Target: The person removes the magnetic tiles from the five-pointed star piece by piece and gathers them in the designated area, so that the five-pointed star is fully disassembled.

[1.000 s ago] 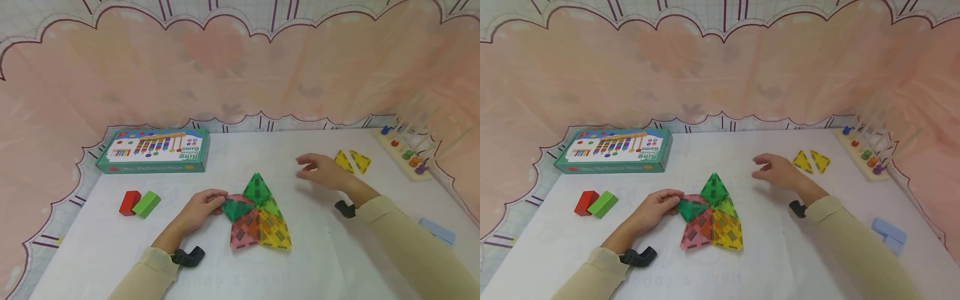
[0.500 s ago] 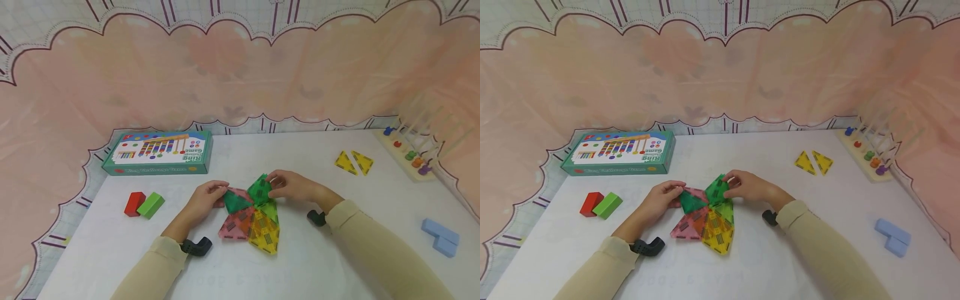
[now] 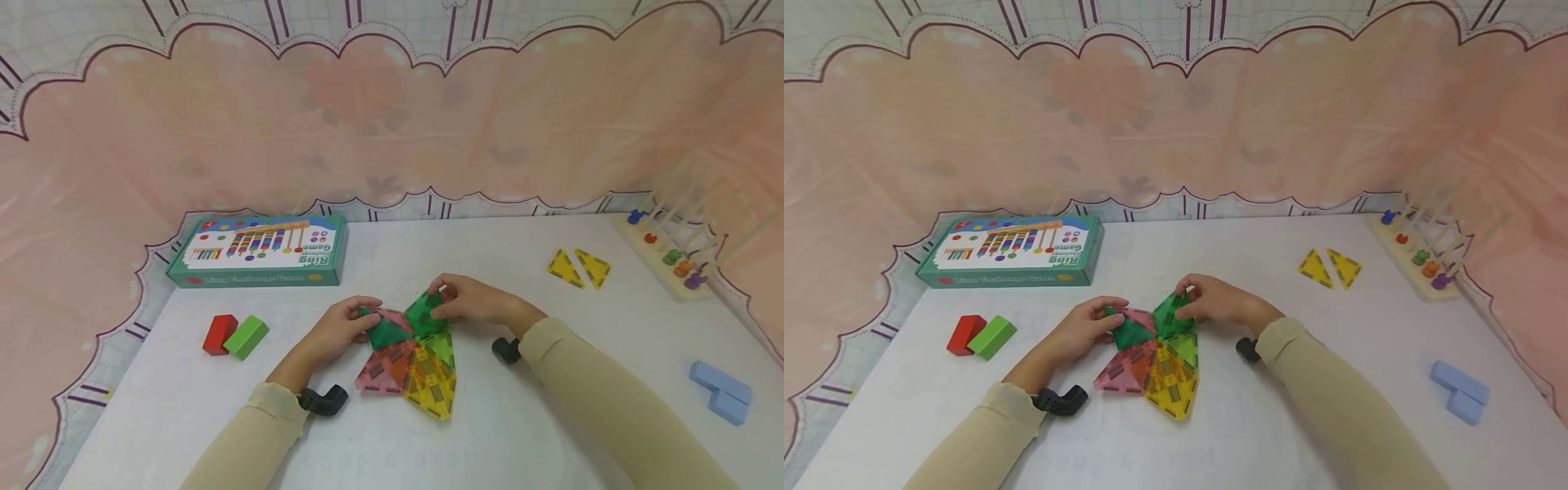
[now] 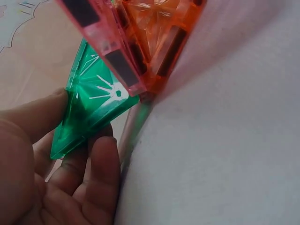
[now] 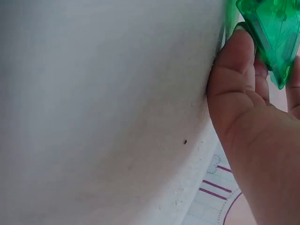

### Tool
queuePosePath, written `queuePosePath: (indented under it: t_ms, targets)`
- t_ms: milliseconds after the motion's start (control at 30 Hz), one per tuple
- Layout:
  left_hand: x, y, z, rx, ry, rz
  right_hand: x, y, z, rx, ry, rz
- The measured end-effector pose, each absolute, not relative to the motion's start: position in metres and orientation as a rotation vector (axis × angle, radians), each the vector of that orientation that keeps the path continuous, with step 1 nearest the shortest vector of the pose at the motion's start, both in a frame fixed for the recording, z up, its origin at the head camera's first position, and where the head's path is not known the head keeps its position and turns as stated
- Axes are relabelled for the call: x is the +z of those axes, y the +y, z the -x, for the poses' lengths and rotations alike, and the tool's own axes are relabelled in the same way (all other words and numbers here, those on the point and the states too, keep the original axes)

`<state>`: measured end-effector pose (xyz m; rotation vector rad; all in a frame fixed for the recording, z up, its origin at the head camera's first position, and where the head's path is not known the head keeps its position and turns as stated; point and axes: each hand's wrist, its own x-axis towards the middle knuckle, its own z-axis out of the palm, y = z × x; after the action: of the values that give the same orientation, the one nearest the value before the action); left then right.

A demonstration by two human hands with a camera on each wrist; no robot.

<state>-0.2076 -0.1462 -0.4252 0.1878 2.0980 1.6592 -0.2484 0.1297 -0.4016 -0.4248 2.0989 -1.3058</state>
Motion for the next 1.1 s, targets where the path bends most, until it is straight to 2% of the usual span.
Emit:
queuePosePath:
  t_ms: [200, 600, 833, 1100]
  targets:
    - [-0.409, -0.143, 0.201, 1.685, 2.066, -0.212, -0.404, 0.126, 0.256, -1.315, 2.130, 0.441]
    - [-0.426, -0.145, 0.206, 1.701, 2.092, -0.207, -0.407, 0.132, 0.262, -1.277, 2.175, 0.448]
    - [-0.425, -0.144, 0.205, 1.702, 2.104, -0.199, -0.406, 0.146, 0.261, -1.232, 2.215, 0.512]
    - [-0.399, -0.139, 0.195, 1.666, 2.099, -0.178, -0.397, 0.180, 0.260, -1.264, 2.221, 0.367]
